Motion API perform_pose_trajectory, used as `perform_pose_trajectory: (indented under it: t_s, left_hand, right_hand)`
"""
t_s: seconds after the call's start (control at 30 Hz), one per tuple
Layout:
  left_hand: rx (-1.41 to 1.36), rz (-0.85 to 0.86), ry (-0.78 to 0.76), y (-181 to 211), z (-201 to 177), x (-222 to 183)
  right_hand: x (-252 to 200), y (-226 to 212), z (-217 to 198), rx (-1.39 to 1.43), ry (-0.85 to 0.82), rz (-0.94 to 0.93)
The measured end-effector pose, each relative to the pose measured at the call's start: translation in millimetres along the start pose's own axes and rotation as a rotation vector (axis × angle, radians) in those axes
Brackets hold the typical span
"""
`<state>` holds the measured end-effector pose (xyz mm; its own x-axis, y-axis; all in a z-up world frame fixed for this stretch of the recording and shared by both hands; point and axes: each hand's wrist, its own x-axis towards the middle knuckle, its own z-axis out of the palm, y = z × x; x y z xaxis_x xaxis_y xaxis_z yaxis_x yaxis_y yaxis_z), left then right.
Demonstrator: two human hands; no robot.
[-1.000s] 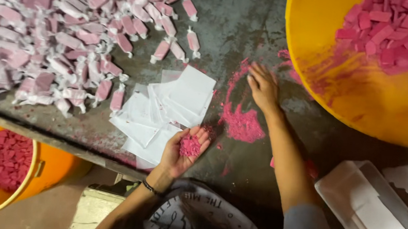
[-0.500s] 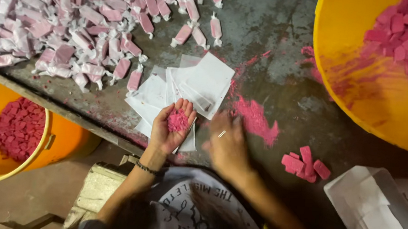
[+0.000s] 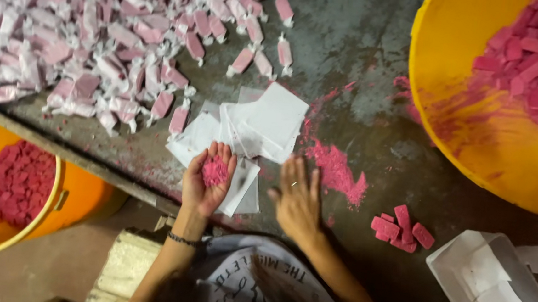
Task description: The person wraps individual pink candy pieces into small paper squares by hand, twisting the ends of the paper to secure them, and gathers the remaining pink crumbs from the work surface.
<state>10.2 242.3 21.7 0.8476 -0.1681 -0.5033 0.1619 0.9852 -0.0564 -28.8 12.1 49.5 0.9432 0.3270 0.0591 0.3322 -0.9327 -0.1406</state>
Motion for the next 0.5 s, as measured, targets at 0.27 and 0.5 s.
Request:
perform_pose_trajectory:
  t_s: [0.27,0.5]
  left_hand:
    - [0.070,-0.014,0.037,-1,-1,3]
    - [0.023,-0.065,0.007,-9,-4,12]
  right_hand:
    - [-8,56,-50,-0.065,0.117,0.324]
    - [-9,91,15,0.135,0.201,0.481]
